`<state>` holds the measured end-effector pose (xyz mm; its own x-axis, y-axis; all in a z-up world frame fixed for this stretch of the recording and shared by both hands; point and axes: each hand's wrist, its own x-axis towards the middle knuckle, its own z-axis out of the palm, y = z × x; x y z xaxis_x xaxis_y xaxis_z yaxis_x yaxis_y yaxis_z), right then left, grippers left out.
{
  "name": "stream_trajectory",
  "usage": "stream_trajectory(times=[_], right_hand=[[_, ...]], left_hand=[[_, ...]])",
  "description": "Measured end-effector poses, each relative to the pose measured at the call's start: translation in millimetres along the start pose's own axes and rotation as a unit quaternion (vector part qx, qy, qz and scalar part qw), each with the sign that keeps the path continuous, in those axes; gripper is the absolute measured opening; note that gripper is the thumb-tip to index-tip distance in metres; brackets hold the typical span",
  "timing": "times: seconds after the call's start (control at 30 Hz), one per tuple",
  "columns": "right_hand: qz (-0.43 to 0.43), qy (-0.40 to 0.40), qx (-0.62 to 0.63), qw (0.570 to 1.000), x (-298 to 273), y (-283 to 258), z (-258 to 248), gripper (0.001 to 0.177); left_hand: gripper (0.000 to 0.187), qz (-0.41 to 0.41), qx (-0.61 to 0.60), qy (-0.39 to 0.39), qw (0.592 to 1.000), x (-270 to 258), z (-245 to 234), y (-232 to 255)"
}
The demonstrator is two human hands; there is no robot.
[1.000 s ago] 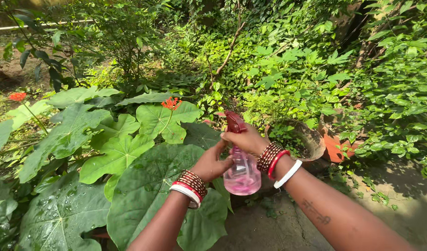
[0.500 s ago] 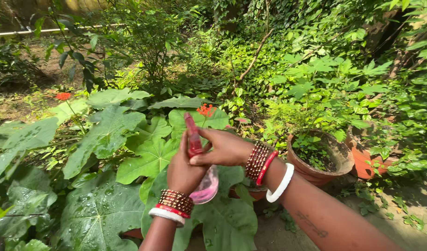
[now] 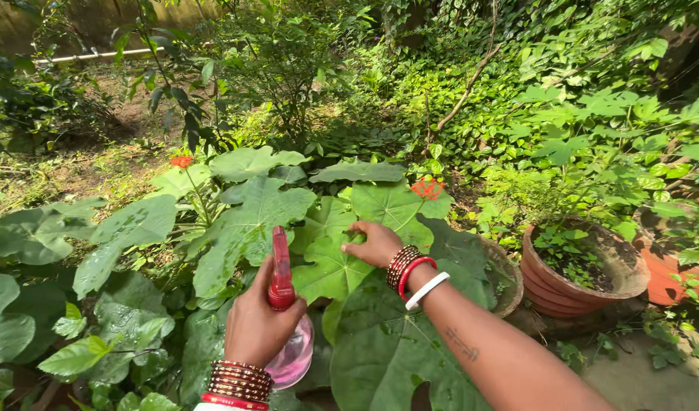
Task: The person sprays water onto the leaves of several potted plants using a spray bottle while using their other hand to move and turn the leaves.
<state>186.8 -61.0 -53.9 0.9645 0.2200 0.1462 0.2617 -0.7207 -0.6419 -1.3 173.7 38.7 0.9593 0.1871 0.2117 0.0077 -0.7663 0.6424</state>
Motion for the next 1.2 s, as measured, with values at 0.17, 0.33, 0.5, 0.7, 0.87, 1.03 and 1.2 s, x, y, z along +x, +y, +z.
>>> stream_trajectory(times=[0.17,0.33,0.5,0.7,0.87,1.03,1.2], right_hand=[[0.021,-0.122,-0.04,0.991,0,5,8,0.087],[0.017,-0.237,0.068,0.969,14,23,14,0.105],[0.144,-0.217,0.376,0.889,14,29,19,0.089],[0.274,-0.145,0.601,0.736,10,30,4,0.071],[0.295,-0.135,0.692,0.645,3,10,1,0.046],[0.259,-0.179,0.778,0.544,-19,-21,-8,0.036],[0.267,-0.152,0.796,0.522,-33,-37,-11,0.042]], left_hand=[[0.089,0.007,0.016,-0.05,0.999,3,-12,-14],[0.085,0.06,-0.017,-0.036,0.997,2,-12,-19],[0.08,0.046,-0.01,-0.044,0.998,-3,-6,-13],[0.079,0.056,0.009,-0.038,0.998,-8,3,4],[0.085,0.047,0.006,-0.034,0.998,-14,13,8],[0.083,0.045,0.01,-0.027,0.999,-14,15,3],[0.079,0.062,0.003,-0.032,0.998,-5,-1,-6]])
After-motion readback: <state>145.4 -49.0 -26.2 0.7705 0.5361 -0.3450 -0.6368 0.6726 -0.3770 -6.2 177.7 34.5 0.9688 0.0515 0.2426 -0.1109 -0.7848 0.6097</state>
